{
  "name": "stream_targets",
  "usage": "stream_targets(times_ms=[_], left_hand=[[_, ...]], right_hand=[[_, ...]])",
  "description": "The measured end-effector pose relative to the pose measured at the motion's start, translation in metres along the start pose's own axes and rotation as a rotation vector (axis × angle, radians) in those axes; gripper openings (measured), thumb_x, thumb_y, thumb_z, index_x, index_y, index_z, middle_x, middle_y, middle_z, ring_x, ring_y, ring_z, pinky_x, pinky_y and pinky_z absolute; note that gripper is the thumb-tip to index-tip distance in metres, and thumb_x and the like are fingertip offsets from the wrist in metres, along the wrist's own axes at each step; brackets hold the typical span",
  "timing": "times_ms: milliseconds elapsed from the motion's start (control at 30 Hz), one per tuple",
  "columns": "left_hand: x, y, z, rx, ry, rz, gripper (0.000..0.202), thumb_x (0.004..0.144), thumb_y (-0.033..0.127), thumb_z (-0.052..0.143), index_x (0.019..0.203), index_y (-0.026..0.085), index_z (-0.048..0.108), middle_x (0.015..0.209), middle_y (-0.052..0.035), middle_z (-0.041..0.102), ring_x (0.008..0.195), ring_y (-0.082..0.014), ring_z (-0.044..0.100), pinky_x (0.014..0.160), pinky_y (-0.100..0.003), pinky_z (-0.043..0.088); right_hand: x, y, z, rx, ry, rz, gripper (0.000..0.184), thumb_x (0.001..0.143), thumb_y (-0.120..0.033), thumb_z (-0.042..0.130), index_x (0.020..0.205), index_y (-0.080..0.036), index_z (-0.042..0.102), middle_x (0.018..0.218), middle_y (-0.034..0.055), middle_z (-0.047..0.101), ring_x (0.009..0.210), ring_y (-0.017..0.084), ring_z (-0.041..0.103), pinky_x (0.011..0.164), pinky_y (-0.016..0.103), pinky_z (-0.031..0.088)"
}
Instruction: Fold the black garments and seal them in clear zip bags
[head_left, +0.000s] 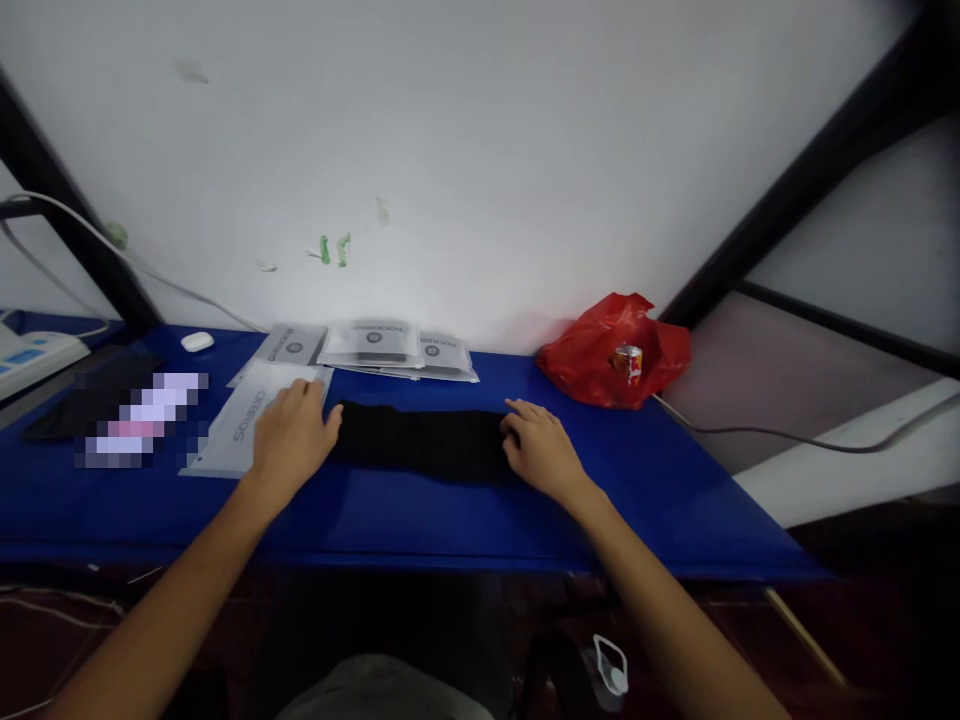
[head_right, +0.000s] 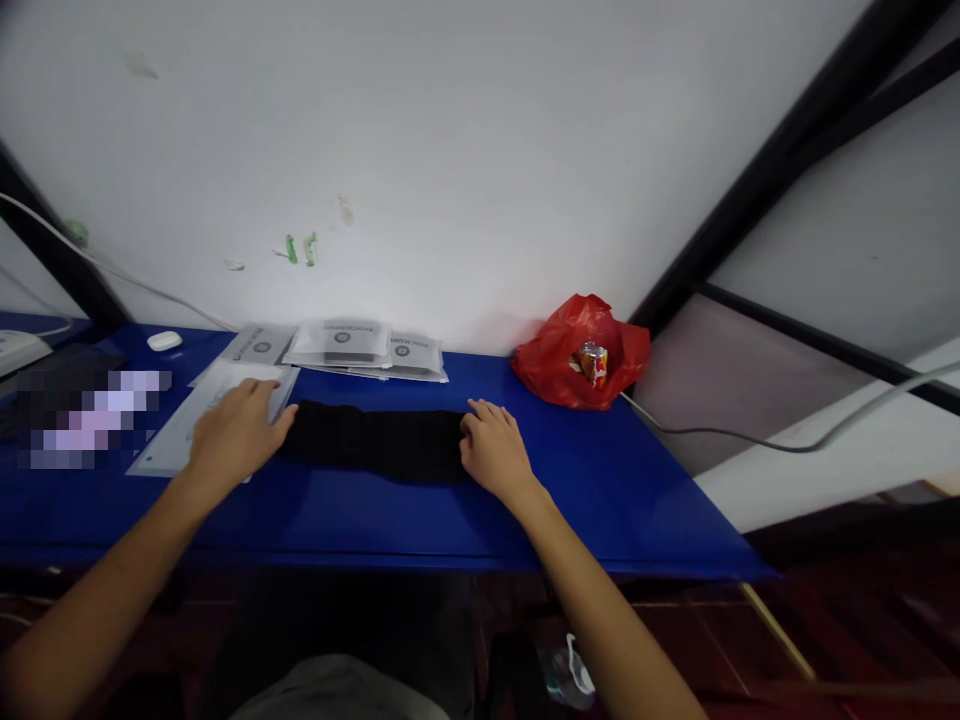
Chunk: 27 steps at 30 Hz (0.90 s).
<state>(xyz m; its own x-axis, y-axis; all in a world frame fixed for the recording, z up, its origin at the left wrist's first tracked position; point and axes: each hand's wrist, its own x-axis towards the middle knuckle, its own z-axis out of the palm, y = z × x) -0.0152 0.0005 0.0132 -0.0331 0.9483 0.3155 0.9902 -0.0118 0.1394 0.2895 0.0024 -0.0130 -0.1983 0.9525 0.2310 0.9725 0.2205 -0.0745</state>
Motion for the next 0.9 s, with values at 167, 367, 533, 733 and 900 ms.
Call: stream_targets(times_ms=[167, 367, 533, 733, 900], left_hand=[[-0.003, 0.015, 0.026, -0.023, -0.145, 0.324, 0.031, 0.093, 0.025, 0.037, 0.111, 0.015, 0.060, 0.104, -0.0121, 0.063, 0.099, -0.0278, 0.056, 0.081, -0.038, 0.046], [0.019, 0.010, 0.050, -0.021, -0.233, 0.367, 0.031, 0.091, 0.021, 0.038, 0.114, 0.015, 0.059, 0.116, -0.0156, 0.059, 0.109, -0.0301, 0.051, 0.092, -0.044, 0.039], [0.046, 0.006, 0.047, 0.015, -0.311, 0.363, 0.043, 0.088, 0.028, 0.049, 0.129, 0.014, 0.049, 0.130, -0.0158, 0.054, 0.122, -0.0313, 0.045, 0.100, -0.044, 0.034], [0.063, 0.005, 0.041, 0.028, -0.300, 0.363, 0.018, 0.083, 0.027, 0.055, 0.094, 0.019, 0.067, 0.101, -0.0109, 0.066, 0.103, -0.0288, 0.056, 0.084, -0.038, 0.044], [0.062, 0.008, 0.026, -0.025, -0.143, 0.386, 0.016, 0.085, 0.019, 0.046, 0.088, 0.018, 0.062, 0.099, -0.0101, 0.065, 0.102, -0.0263, 0.055, 0.093, -0.041, 0.039]], right_hand=[[0.012, -0.003, 0.016, 0.043, -0.009, -0.042, 0.030, 0.086, -0.029, 0.053, 0.111, -0.015, 0.063, 0.130, 0.0159, 0.057, 0.124, 0.030, 0.049, 0.104, 0.049, 0.038], [0.036, 0.012, 0.025, 0.075, -0.045, -0.048, 0.026, 0.084, -0.029, 0.059, 0.107, -0.019, 0.065, 0.122, 0.0131, 0.062, 0.117, 0.029, 0.055, 0.098, 0.045, 0.043], [0.052, 0.015, 0.018, 0.130, -0.050, -0.073, 0.012, 0.078, -0.019, 0.065, 0.090, -0.020, 0.067, 0.111, 0.0094, 0.067, 0.109, 0.025, 0.059, 0.091, 0.039, 0.047], [0.060, 0.014, 0.019, 0.221, -0.017, -0.103, 0.012, 0.073, -0.011, 0.066, 0.068, -0.021, 0.062, 0.100, 0.0052, 0.069, 0.103, 0.024, 0.060, 0.090, 0.040, 0.046], [0.063, 0.015, 0.010, 0.285, 0.107, -0.067, 0.010, 0.076, -0.012, 0.063, 0.071, -0.021, 0.060, 0.109, 0.0058, 0.068, 0.107, 0.024, 0.059, 0.093, 0.043, 0.046]])
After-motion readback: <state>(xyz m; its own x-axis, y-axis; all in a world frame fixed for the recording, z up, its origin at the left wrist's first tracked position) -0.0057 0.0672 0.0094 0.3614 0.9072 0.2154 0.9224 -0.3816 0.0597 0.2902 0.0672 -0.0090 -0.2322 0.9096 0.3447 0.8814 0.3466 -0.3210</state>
